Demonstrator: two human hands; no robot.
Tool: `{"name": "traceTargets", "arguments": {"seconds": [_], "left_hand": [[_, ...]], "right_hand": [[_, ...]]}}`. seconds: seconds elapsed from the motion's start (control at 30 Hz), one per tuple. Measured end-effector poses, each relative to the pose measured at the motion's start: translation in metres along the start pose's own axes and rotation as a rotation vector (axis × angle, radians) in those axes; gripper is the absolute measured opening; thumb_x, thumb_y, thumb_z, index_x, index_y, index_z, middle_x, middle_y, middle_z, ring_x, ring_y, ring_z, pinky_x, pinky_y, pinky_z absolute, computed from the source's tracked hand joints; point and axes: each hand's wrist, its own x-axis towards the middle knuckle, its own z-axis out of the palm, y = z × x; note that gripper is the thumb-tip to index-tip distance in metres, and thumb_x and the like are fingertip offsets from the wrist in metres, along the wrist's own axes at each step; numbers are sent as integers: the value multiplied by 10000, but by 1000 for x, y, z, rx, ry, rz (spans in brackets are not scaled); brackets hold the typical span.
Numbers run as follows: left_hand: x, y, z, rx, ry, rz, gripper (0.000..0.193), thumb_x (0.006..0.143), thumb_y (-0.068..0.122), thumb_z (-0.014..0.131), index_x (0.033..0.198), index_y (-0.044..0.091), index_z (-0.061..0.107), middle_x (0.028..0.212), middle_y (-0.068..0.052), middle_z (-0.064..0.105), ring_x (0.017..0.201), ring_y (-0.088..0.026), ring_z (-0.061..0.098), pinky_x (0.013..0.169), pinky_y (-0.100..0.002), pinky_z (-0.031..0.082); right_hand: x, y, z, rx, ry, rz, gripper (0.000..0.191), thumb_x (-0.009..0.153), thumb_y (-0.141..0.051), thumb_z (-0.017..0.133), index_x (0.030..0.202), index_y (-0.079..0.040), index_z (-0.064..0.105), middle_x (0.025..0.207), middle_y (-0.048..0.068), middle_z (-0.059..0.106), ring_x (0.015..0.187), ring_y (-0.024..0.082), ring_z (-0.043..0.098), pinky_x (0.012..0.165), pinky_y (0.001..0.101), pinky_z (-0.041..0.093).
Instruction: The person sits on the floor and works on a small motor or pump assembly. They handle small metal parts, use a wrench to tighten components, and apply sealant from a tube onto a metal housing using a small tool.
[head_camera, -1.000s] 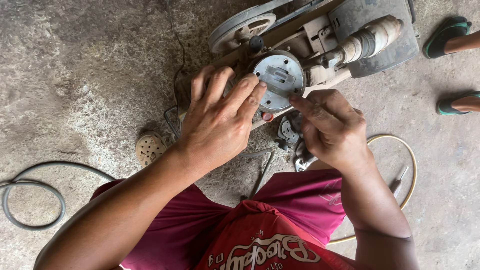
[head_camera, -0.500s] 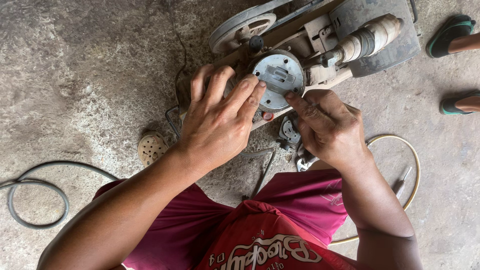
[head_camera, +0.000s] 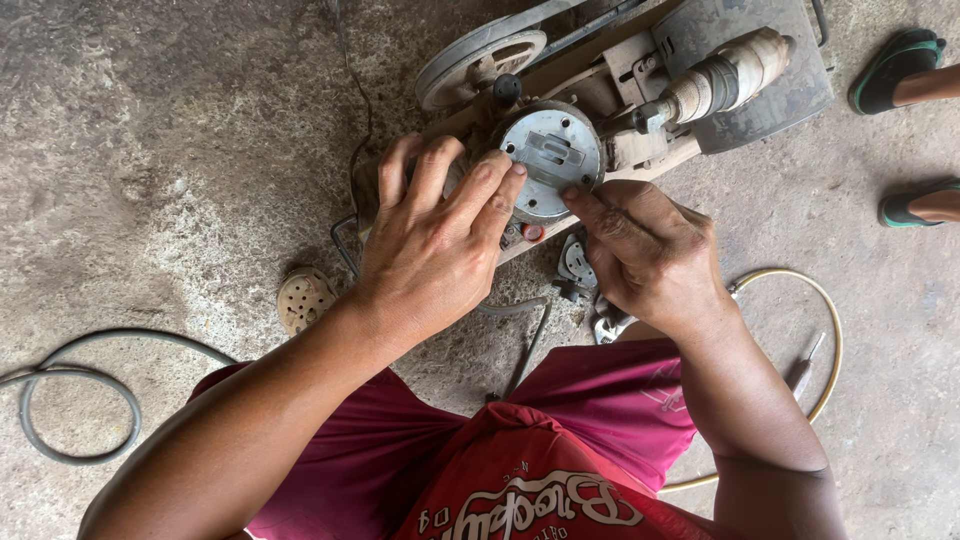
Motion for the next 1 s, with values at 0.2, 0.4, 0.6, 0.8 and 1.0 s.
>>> {"name": "traceTargets", "arguments": {"seconds": [0.2, 0.4, 0.6, 0.8, 1.0], "left_hand": [[0, 0, 1, 8, -19, -1, 454, 922, 163, 740, 1336, -13, 684, 1369, -119, 559, 1303, -345, 445, 1153, -611, 308], [1, 1, 2, -4, -19, 0, 466, 926, 173, 739, 1347, -18, 677, 1372, -120, 553, 1302, -346, 445, 1154, -616, 300], [2, 1, 2, 7, -31, -2, 480, 915, 185, 742, 1344, -18, 675, 1369, -122, 554, 1293, -351, 447, 1148, -616, 312], [2, 2, 3, 21, -24, 3, 476, 926, 177, 734, 1351, -26, 671, 1370, -131, 547, 1290, -350, 451, 1151, -615, 321], [4, 3, 3, 10, -32, -10, 470, 917, 167, 726, 1341, -24, 663, 1360, -143, 543, 1285, -354, 458, 1147, -630, 319]], "right_hand": [[1, 1, 1, 1, 15, -6, 470, 810, 58, 747, 1257, -85, 742, 1118, 84, 676, 864, 243, 723, 745, 359, 609], [2, 2, 2, 8, 36, -28, 445, 812, 65, 732, 1235, -75, 741, 1118, 91, 680, 881, 241, 730, 762, 353, 622], [3, 2, 3, 15, 51, -19, 393, 868, 70, 742, 1241, -53, 739, 1118, 89, 685, 872, 225, 727, 735, 337, 620], [2, 3, 6, -7, 60, -14, 417, 858, 59, 753, 1257, -59, 743, 1062, 73, 661, 838, 204, 711, 705, 326, 612], [-2, 4, 6, -19, 43, 19, 426, 840, 52, 766, 1249, -71, 760, 982, 66, 635, 767, 179, 680, 639, 321, 585]]}}
